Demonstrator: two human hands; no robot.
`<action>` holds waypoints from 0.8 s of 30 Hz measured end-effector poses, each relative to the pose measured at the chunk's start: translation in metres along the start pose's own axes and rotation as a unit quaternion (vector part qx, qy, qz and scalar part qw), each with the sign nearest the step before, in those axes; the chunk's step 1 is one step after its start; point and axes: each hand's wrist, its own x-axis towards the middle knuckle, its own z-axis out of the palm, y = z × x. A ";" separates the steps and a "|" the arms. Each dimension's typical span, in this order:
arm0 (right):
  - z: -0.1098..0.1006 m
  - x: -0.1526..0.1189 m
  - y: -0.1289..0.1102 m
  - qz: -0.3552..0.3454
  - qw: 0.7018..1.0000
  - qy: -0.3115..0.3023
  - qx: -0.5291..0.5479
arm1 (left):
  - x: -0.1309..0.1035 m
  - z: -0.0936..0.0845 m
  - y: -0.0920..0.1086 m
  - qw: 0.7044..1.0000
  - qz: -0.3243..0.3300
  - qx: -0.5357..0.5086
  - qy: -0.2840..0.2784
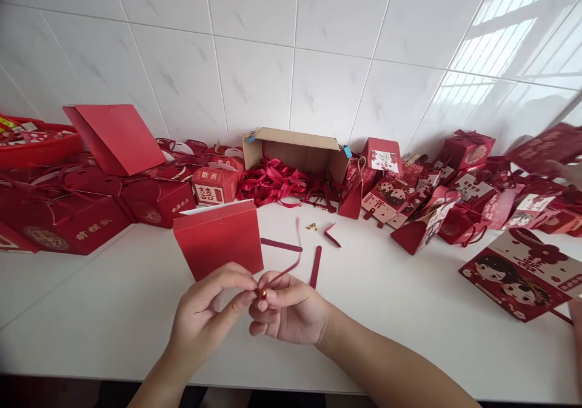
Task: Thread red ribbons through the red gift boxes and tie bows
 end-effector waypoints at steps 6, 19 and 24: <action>0.006 0.002 0.007 0.015 0.997 0.020 0.075 | -0.002 -0.008 -0.008 0.985 0.117 0.124 0.009; 0.004 0.007 0.011 0.002 1.000 0.015 0.022 | -0.010 -0.019 -0.017 0.995 0.038 0.074 -0.046; 0.008 0.005 0.006 0.018 0.999 0.021 0.042 | -0.006 -0.015 -0.013 0.987 0.064 0.141 -0.048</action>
